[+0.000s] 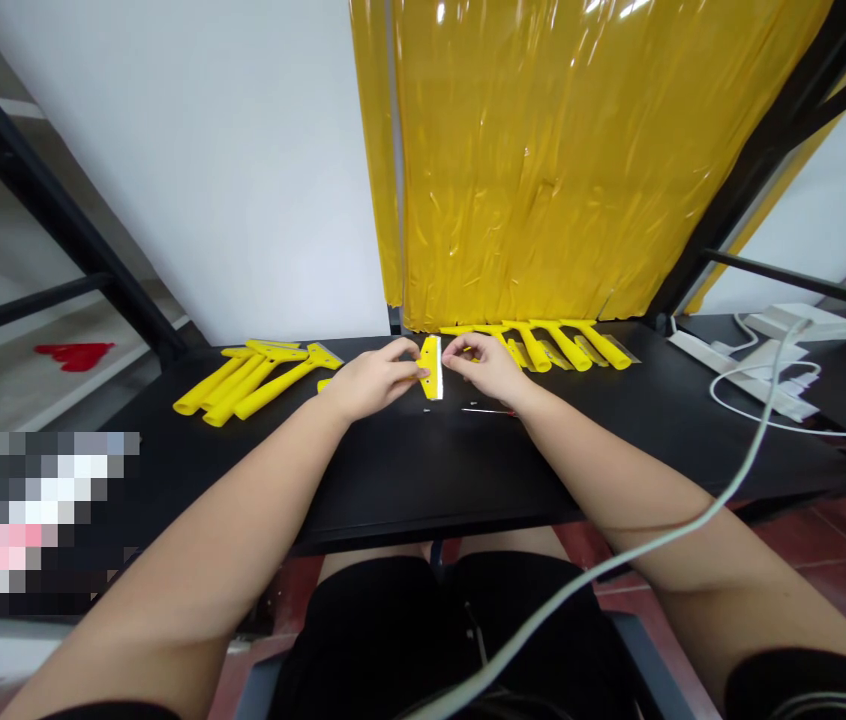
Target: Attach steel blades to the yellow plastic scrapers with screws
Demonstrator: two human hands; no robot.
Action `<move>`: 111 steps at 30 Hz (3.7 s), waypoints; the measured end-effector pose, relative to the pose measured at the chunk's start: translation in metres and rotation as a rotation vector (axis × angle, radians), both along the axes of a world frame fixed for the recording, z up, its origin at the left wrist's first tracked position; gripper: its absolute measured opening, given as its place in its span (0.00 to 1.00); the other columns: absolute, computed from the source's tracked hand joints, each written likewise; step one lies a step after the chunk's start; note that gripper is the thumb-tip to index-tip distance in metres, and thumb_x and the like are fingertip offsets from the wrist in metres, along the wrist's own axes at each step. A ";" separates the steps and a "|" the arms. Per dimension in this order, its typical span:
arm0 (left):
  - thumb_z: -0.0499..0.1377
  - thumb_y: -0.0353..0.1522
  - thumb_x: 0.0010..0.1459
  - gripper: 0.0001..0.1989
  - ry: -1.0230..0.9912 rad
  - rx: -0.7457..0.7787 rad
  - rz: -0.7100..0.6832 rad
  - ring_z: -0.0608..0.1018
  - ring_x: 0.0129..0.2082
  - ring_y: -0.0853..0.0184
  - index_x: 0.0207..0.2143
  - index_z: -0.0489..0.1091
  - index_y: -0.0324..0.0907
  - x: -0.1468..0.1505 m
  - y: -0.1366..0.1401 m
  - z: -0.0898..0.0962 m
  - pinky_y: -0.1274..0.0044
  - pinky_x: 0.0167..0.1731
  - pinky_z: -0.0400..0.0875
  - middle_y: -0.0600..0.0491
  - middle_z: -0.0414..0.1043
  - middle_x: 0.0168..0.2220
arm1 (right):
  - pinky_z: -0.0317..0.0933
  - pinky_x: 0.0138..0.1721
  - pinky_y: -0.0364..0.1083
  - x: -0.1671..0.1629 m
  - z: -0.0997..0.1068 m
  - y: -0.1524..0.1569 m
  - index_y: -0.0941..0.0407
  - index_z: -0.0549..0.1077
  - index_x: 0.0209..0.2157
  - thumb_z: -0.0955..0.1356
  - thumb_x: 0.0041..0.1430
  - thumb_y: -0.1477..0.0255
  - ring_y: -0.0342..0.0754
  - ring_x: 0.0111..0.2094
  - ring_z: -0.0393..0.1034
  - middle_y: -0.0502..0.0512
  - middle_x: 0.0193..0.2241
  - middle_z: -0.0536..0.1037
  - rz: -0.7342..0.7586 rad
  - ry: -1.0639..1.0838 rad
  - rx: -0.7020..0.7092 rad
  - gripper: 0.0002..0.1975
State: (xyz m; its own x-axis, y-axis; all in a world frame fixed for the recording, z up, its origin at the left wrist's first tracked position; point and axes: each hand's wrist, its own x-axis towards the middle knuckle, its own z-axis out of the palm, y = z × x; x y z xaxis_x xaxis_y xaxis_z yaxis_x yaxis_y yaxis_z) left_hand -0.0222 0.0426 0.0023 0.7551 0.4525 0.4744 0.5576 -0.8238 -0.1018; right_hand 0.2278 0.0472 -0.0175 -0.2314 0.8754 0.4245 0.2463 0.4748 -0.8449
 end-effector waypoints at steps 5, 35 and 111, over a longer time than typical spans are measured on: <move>0.54 0.36 0.72 0.13 0.041 0.133 -0.061 0.78 0.31 0.71 0.47 0.79 0.47 0.012 -0.008 0.000 0.77 0.31 0.71 0.49 0.74 0.49 | 0.67 0.32 0.47 -0.008 -0.005 0.004 0.55 0.74 0.30 0.75 0.50 0.64 0.45 0.27 0.70 0.50 0.28 0.76 0.065 0.181 -0.140 0.11; 0.55 0.34 0.70 0.13 0.003 -0.084 -0.007 0.83 0.52 0.59 0.48 0.79 0.46 0.008 -0.005 -0.002 0.66 0.49 0.80 0.48 0.73 0.62 | 0.66 0.39 0.48 0.037 0.018 -0.010 0.51 0.84 0.33 0.72 0.56 0.75 0.54 0.40 0.78 0.55 0.37 0.85 -0.233 -1.070 -0.085 0.07; 0.69 0.35 0.59 0.22 -1.115 -1.410 -0.238 0.74 0.24 0.75 0.42 0.56 0.48 0.029 -0.018 0.008 0.86 0.18 0.58 0.59 0.69 0.33 | 0.68 0.44 0.51 0.006 0.015 -0.018 0.52 0.74 0.39 0.69 0.66 0.62 0.50 0.38 0.69 0.55 0.37 0.73 -0.028 -0.109 0.269 0.08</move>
